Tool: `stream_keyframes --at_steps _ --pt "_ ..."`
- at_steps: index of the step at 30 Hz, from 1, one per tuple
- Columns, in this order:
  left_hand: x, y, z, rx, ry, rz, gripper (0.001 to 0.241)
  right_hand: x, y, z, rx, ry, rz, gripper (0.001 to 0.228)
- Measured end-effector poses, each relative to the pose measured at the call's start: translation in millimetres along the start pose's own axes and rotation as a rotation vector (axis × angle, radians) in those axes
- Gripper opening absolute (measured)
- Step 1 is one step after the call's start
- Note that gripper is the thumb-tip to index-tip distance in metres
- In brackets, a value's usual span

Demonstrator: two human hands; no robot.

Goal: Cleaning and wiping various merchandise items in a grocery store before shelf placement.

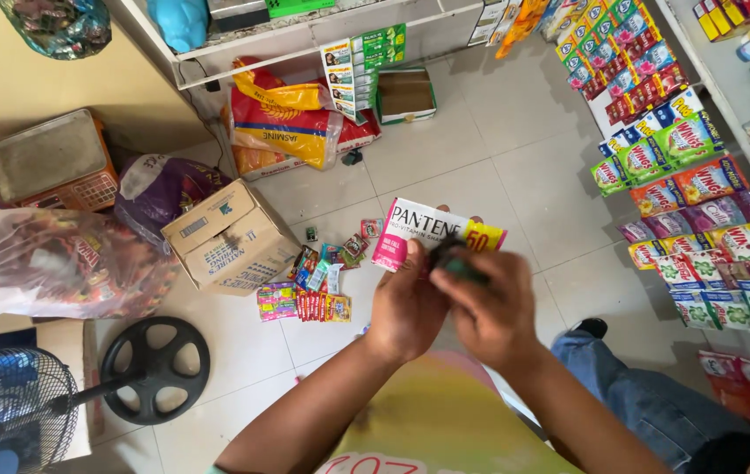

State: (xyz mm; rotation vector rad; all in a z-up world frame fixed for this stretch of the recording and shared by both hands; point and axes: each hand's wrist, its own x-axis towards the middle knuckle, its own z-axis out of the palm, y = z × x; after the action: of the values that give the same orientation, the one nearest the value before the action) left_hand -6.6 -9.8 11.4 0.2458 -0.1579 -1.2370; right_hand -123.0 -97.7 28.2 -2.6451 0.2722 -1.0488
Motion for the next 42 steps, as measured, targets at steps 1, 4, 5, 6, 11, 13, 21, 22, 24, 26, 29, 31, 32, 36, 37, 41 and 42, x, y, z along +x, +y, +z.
stream_keyframes --at_steps 1,4,5,6,11,13,21,22,24,26,29,31,32,36,37,41,42 --pt "0 0 -2 0.001 0.002 0.001 0.056 1 0 -2 0.002 0.000 0.000 0.055" --pt "-1 -1 -5 0.021 0.025 0.017 0.057 0 8 -7 0.058 -0.059 -0.114 0.051" --pt "-1 0 -3 0.026 0.029 0.028 0.056 -3 16 -9 0.042 -0.007 -0.054 0.051" --pt "0 0 -1 0.032 0.032 0.039 0.056 -6 24 -11 0.025 0.045 0.007 0.050" --pt "12 -11 8 0.052 0.022 0.043 0.056 5 32 -26 0.021 0.097 0.094 0.049" --pt "18 -21 9 0.053 0.008 0.056 0.056 2 34 -25 0.051 0.088 0.087 0.050" --pt "49 -63 5 -0.049 0.091 0.056 0.054 -8 111 -52 0.066 -0.035 0.004 0.046" --pt "54 -61 9 -0.050 0.097 0.064 0.054 -2 115 -56 0.074 -0.041 0.000 0.046" --pt "63 -60 17 -0.013 0.094 0.034 0.055 10 123 -66 0.056 0.024 -0.003 0.044" --pt "73 -52 21 -0.013 0.073 0.040 0.056 12 124 -63 0.056 0.015 -0.026 0.045" --pt "78 -35 28 -0.010 0.034 0.086 0.058 16 129 -59 0.108 0.005 -0.101 0.043" --pt "78 -28 33 0.002 0.024 0.145 0.059 16 147 -63 0.179 0.003 -0.165 0.040" --pt "76 -27 36 0.050 0.039 0.201 0.060 15 161 -67 0.152 0.021 -0.118 0.039" --pt "69 -46 33 0.138 0.123 0.301 0.060 23 166 -86 0.218 0.093 -0.063 0.039" --pt "72 -60 29 0.140 0.124 0.309 0.060 20 162 -81 0.224 0.093 -0.069 0.039" --pt "81 -99 13 0.048 0.087 0.274 0.058 12 141 -60 0.280 -0.085 -0.166 0.044" --pt "82 -104 10 0.017 0.070 0.265 0.058 11 134 -56 0.266 -0.111 -0.224 0.046"
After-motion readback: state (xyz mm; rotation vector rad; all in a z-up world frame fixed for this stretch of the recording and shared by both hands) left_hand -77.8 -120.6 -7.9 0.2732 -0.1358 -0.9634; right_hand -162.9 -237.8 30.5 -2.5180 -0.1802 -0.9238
